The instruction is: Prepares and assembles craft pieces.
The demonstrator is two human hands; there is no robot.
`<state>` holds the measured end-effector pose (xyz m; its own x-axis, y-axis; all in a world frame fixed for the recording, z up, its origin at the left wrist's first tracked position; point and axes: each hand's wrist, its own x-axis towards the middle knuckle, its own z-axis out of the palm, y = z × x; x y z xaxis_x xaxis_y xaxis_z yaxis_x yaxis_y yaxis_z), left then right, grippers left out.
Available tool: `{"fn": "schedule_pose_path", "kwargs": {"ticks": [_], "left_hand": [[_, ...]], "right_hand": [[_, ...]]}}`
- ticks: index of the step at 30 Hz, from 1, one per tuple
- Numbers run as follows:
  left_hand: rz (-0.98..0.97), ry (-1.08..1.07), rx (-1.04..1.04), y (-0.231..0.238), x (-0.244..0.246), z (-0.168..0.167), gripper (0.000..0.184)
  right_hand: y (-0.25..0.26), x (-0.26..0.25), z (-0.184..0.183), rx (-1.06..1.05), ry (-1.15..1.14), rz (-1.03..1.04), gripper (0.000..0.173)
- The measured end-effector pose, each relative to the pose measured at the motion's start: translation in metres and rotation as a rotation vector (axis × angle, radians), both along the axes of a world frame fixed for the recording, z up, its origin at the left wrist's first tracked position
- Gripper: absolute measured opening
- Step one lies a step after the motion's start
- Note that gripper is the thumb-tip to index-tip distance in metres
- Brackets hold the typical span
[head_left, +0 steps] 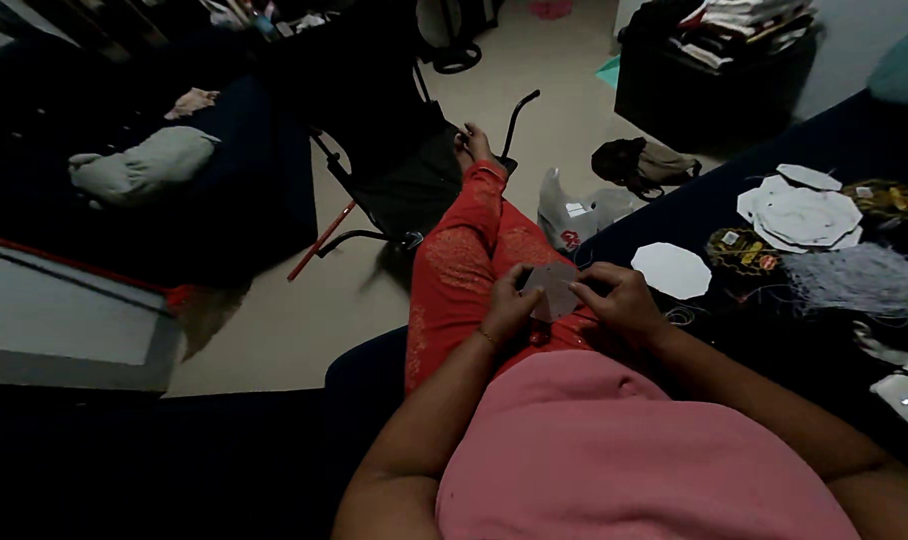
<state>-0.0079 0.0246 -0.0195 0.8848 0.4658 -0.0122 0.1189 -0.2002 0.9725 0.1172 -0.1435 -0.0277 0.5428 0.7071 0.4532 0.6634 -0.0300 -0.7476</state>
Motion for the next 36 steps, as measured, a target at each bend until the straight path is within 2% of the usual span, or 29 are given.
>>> {"fn": "schedule_pose_path", "kwargs": {"ticks": [8,26,36], "left_hand": [[-0.054,-0.081,0.081,-0.008,-0.001,0.004,0.028],[-0.075,-0.121,0.209,-0.014,0.0,0.005,0.032],[-0.09,-0.125,0.283,-0.015,0.001,0.003,0.04]], "right_hand": [[0.006,-0.003,-0.007,0.17,-0.197,-0.075,0.018],[0.008,-0.008,-0.007,0.097,-0.254,-0.096,0.021],[0.008,-0.008,-0.006,0.093,-0.23,-0.103,0.021]]}}
